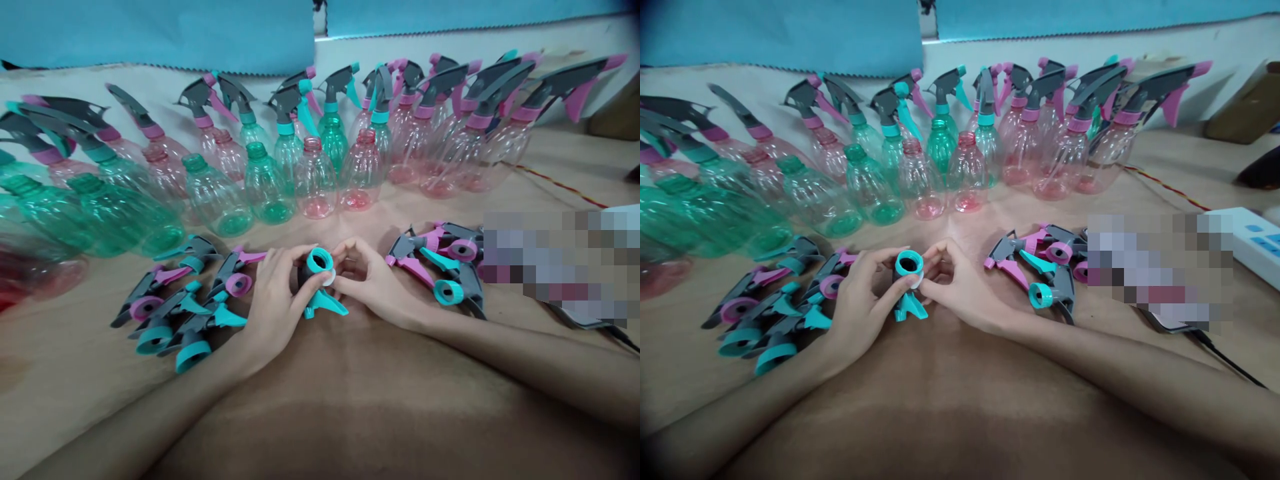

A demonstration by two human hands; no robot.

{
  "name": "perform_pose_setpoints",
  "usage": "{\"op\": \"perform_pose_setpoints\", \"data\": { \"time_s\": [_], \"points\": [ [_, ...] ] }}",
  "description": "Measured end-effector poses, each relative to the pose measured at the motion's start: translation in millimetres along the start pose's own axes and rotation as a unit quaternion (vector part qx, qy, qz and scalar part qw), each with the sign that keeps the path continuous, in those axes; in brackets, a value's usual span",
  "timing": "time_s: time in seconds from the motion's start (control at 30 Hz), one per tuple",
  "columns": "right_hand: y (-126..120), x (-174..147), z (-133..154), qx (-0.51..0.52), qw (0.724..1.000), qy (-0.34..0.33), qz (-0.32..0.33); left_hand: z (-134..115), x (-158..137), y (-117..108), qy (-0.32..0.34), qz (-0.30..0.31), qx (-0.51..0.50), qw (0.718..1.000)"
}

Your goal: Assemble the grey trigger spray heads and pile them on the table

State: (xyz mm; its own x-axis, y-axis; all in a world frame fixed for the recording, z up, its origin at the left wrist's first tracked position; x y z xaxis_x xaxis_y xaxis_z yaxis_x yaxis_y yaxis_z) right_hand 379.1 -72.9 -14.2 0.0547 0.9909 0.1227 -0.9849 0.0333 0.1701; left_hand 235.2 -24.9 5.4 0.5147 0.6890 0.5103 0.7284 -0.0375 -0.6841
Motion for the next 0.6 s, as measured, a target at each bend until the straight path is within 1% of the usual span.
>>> {"op": "perform_pose_setpoints", "data": {
  "time_s": [0.1,0.17,0.3,0.37,0.6],
  "points": [
    [0,-4,2,-0.018,0.999,-0.033,-0.024,1,-1,0,-0.002,-0.005,-0.008,1.0],
    [1,-7,4,-0.053,0.996,-0.059,-0.032,1,-1,1,-0.004,-0.008,-0.012,1.0],
    [1,-9,9,-0.166,0.98,-0.105,-0.013,1,-2,1,0.005,-0.005,-0.017,1.0],
    [1,-9,12,-0.195,0.973,-0.124,-0.005,1,-2,0,0.013,-0.006,-0.021,1.0],
    [-2,-5,12,-0.164,0.981,-0.1,0.0,-3,-1,-1,0.021,-0.03,-0.073,0.997]
  ]
}}
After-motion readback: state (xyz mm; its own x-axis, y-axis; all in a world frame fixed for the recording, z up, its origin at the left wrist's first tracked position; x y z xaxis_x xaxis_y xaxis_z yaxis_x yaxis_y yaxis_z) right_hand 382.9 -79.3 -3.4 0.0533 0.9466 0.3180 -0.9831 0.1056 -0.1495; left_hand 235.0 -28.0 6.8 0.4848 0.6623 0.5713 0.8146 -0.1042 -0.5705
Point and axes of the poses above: each hand's wrist, its own x-axis towards the middle knuckle, its own y-axis out of the palm, z = x × y, the point moved 3 cm from there along x, towards the middle knuckle, and after that the axes turned 2 degrees about -z, right-handed, at the moved point
